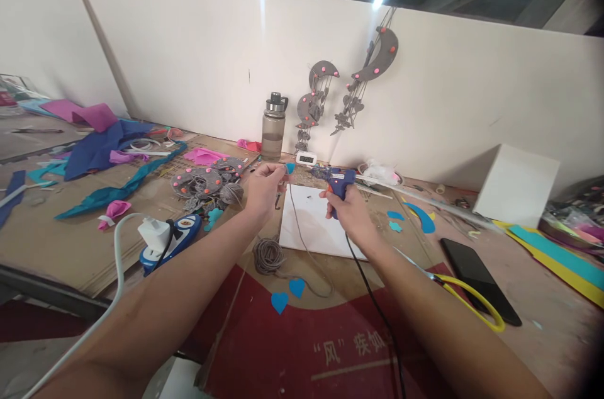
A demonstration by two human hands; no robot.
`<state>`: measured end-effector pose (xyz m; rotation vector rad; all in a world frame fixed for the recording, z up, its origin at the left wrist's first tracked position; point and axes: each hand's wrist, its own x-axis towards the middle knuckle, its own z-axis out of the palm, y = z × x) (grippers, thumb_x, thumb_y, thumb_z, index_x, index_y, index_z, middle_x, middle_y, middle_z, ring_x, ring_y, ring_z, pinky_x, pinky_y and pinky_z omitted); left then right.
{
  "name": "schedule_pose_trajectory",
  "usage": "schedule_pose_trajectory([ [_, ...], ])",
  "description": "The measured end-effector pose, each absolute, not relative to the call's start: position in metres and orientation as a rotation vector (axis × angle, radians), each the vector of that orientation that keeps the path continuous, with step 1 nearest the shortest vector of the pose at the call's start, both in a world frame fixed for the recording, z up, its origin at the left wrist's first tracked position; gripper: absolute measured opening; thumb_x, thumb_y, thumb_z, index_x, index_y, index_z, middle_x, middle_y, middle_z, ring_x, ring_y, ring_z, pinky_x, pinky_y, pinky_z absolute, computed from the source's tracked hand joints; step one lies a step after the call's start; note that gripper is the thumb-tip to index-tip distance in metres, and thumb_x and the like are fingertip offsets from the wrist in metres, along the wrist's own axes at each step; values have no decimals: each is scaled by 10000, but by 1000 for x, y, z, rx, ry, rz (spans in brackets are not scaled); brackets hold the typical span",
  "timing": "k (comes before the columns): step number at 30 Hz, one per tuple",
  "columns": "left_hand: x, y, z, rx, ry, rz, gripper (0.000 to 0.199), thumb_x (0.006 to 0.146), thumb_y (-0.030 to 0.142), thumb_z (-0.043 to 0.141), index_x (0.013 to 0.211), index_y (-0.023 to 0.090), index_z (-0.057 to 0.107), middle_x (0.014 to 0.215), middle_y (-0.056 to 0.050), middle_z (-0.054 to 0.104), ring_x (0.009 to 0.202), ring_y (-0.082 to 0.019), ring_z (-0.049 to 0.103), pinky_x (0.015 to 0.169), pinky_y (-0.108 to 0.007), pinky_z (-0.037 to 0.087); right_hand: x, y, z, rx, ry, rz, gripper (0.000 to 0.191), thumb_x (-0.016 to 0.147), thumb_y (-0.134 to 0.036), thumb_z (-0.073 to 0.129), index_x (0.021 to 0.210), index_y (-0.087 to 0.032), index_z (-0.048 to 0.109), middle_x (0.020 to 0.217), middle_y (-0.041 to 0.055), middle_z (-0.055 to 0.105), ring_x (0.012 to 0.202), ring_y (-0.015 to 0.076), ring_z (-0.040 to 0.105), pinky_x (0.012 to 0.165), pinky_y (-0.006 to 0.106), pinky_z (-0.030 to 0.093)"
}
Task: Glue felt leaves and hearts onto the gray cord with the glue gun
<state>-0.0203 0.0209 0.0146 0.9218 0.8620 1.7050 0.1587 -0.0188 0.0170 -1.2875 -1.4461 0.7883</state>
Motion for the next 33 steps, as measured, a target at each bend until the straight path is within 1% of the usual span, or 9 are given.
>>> schedule_pose_trajectory([
  [2,-21,22,13,994,922,1729,140,648,253,701,690,157,609,589,20,559,515,-80,500,435,-191,309,174,-9,19,-1393,-1434,878,161,726,-256,555,863,-178,520,783,41,681,479,105,526,493,265,432],
  [5,-21,22,12,1140,935,1761,96,685,240,676,691,158,629,586,23,557,506,-71,450,477,-203,326,198,3,18,-1655,-1516,855,109,718,-277,574,716,-168,568,686,61,683,481,123,528,472,260,381],
  [11,-17,13,16,1416,1002,1805,73,713,235,658,720,162,652,709,-10,640,650,-114,540,628,-232,404,221,11,9,-2020,-1788,476,359,775,-383,589,474,-215,489,471,52,544,499,187,533,548,312,373],
  [16,-16,3,21,1621,1127,1815,32,721,187,631,710,184,661,668,4,618,582,-115,482,592,-246,371,207,-2,9,-1788,-1808,-47,202,802,-330,549,652,-207,492,715,89,595,758,231,576,733,371,422],
  [20,-17,-2,22,1828,1079,1888,90,678,122,642,683,209,667,697,-5,628,630,-138,485,665,-266,380,169,-20,16,-1262,-1741,282,112,844,-327,467,816,-219,456,841,45,597,800,184,561,784,361,450],
  [23,-17,-4,24,1948,1069,1868,121,685,106,626,690,221,664,778,-26,665,710,-166,523,746,-290,397,136,-28,20,-996,-1608,740,200,805,-353,539,902,-234,411,977,39,627,909,166,590,831,353,473],
  [26,-16,-5,26,1911,1029,1859,131,677,97,625,689,222,663,835,-34,681,743,-171,541,749,-290,410,116,-27,22,-908,-1434,1004,296,757,-341,587,940,-245,376,849,-20,605,737,128,583,720,312,500],
  [30,-15,-4,27,1692,1026,1865,74,679,129,636,683,198,661,728,-17,658,658,-139,553,652,-257,425,112,-21,25,-968,-1402,907,220,759,-369,585,864,-228,453,724,-58,485,609,93,459,532,214,429],
  [33,-13,-2,26,1543,1016,1754,20,713,190,630,700,175,630,616,-2,629,530,-119,550,538,-245,427,117,-18,25,-1021,-1484,723,168,792,-367,562,809,-205,522,721,-36,507,627,100,446,528,213,397],
])
